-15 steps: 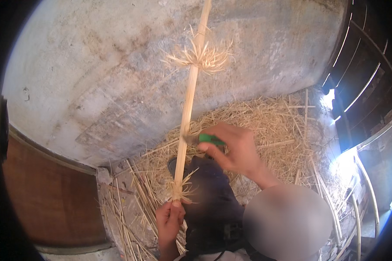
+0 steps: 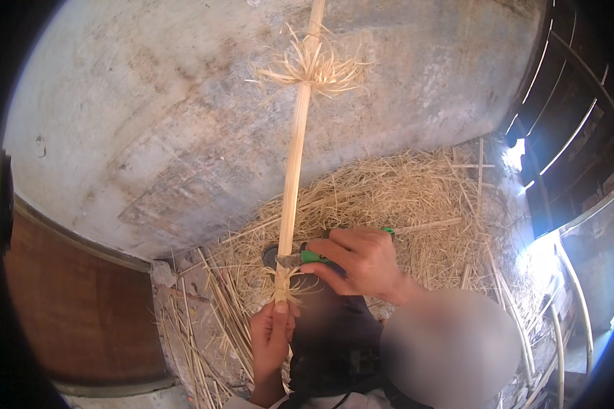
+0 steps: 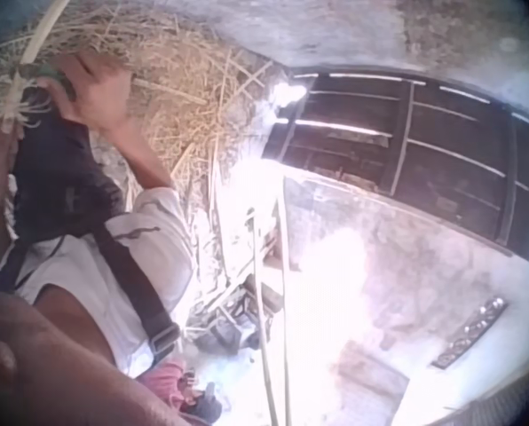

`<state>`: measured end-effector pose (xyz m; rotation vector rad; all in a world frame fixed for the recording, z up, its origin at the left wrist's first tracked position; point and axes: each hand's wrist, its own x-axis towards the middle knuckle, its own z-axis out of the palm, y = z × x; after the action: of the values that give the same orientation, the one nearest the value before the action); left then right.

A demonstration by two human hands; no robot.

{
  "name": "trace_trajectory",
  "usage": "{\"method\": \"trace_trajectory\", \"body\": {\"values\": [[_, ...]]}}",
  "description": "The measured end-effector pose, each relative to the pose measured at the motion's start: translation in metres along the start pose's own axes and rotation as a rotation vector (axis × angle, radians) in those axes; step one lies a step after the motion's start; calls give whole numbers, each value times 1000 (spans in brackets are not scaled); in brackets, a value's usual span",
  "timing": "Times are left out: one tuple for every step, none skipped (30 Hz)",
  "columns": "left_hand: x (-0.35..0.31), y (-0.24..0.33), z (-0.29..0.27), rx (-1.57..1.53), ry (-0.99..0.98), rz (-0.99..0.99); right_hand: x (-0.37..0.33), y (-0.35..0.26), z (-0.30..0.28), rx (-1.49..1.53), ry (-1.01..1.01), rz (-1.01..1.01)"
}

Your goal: The person whittles a long wooden rod using a green utility knife, shaving off thin strips of wood to create decorative curled textures at intervals along the rod.

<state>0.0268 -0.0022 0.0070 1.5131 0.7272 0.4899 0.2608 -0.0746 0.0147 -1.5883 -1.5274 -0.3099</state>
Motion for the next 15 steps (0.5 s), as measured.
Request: {"method": "trace_trajectory", "body": {"values": [[0, 1, 1, 18, 6, -3, 1, -1, -1, -13, -2, 1], [1, 1, 1, 36, 13, -6, 1, 0, -2, -26, -4, 2], [0, -1, 3, 63, 8, 46, 1, 1, -2, -51, 28, 32], [-1, -6, 4, 89, 2, 99, 1, 5, -3, -76, 59, 61], [-2, -9, 4, 116, -3, 152, 1, 9, -3, -101, 91, 91], [-4, -7, 5, 147, -19, 120, 6, 17, -6, -85, 171, 139], [-8, -4, 5, 179, -33, 87, 13, 28, -8, -66, 249, 187], [-10, -3, 5, 211, -47, 54, 18, 36, -10, -47, 328, 235], [-11, -4, 5, 207, -46, 65, 21, 39, -14, -41, 326, 234], [-11, -5, 4, 204, -45, 76, 24, 41, -18, -35, 325, 233], [-11, -5, 4, 201, -44, 88, 26, 40, -20, -28, 324, 232], [-10, -4, 5, 192, -30, 97, 24, 38, -19, -6, 251, 183], [-9, -2, 6, 184, -16, 106, 21, 32, -16, 16, 177, 134], [-8, -1, 6, 175, -1, 114, 17, 26, -13, 38, 104, 85], [-7, -2, 6, 158, 2, 100, 12, 20, -12, 27, 56, 52]]}}
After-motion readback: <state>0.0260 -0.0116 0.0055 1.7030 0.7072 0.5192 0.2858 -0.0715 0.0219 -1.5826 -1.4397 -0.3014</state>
